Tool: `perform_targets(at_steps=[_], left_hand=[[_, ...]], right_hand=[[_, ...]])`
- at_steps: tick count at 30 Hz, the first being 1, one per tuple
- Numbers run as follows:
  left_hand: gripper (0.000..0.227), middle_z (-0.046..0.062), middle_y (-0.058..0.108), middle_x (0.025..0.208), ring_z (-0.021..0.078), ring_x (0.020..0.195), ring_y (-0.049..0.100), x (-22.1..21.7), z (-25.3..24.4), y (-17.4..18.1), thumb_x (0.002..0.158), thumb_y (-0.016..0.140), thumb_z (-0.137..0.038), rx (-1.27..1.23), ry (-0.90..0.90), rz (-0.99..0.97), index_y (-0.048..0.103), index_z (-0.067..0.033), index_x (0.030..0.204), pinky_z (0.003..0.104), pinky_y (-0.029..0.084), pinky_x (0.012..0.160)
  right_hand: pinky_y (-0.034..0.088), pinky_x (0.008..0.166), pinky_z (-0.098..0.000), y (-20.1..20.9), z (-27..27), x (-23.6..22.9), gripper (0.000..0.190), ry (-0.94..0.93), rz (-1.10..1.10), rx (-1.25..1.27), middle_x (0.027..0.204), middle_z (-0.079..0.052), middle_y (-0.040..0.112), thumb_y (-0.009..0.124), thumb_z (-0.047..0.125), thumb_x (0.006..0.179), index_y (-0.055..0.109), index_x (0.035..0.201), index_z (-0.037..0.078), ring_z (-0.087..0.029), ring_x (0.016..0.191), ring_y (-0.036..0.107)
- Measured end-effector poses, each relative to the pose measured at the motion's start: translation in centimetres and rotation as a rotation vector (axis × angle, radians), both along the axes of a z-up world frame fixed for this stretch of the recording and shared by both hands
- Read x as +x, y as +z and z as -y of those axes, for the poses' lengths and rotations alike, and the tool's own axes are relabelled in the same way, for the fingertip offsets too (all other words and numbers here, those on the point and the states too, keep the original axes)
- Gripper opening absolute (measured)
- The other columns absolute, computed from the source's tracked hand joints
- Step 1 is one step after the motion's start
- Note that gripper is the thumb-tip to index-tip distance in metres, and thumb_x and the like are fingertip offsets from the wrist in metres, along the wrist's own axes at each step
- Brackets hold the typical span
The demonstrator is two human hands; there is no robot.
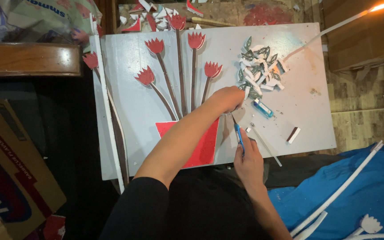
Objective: A person assembles a paper flower arrangement, using a utility knife to trim paper and a lighter to assist in the bonding or finishing process.
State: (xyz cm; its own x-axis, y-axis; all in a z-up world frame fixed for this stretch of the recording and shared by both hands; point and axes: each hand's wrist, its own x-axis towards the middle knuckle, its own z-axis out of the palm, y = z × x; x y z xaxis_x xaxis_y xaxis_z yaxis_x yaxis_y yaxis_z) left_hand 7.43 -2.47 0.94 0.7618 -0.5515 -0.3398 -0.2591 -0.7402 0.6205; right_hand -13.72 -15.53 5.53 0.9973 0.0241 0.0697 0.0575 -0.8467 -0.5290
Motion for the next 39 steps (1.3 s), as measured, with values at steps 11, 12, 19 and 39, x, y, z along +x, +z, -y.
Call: perform_targets(at_steps=[11, 12, 19, 39], left_hand=[[0.015, 0.023, 0.075, 0.093, 0.041, 0.088, 0.076, -0.4, 0.0, 0.7, 0.082, 0.076, 0.005, 0.006, 0.001, 0.013, 0.079, -0.0066, 0.09, 0.05, 0.063, 0.076], [0.014, 0.022, 0.075, 0.092, 0.0405, 0.087, 0.076, -0.6, -0.2, 1.7, 0.082, 0.076, 0.004, 0.004, -0.002, 0.025, 0.079, -0.007, 0.091, 0.049, 0.064, 0.075], [0.014, 0.022, 0.075, 0.09, 0.039, 0.084, 0.076, -0.5, -0.4, 2.1, 0.081, 0.075, 0.007, -0.003, -0.003, -0.012, 0.078, -0.0064, 0.086, 0.049, 0.063, 0.073], [0.008, 0.026, 0.072, 0.085, 0.0456, 0.079, 0.075, 0.3, 0.2, 1.7, 0.083, 0.071, 0.007, -0.01, -0.005, 0.046, 0.074, 0.0005, 0.078, 0.056, 0.061, 0.068]], right_hand=[[0.058, 0.072, -0.05, -0.3, 0.0, 0.3, 0.053, -0.004, -0.091, -0.004, 0.104, -0.016, 0.062, 0.049, 0.012, 0.102, 0.052, 0.154, 0.018, -0.043, 0.087, 0.069], [0.058, 0.073, -0.0513, -0.4, 0.0, 0.3, 0.053, -0.005, -0.101, -0.011, 0.106, -0.017, 0.063, 0.049, 0.013, 0.102, 0.052, 0.154, 0.017, -0.044, 0.089, 0.069], [0.059, 0.073, -0.0468, -0.5, 0.0, 0.2, 0.055, 0.005, -0.098, -0.07, 0.105, -0.012, 0.061, 0.047, 0.012, 0.103, 0.049, 0.157, 0.02, -0.04, 0.09, 0.069], [0.056, 0.063, -0.0503, -2.3, 0.2, 0.9, 0.06, 0.035, -0.04, -0.169, 0.098, -0.01, 0.054, 0.049, 0.009, 0.1, 0.047, 0.159, 0.022, -0.045, 0.084, 0.066]])
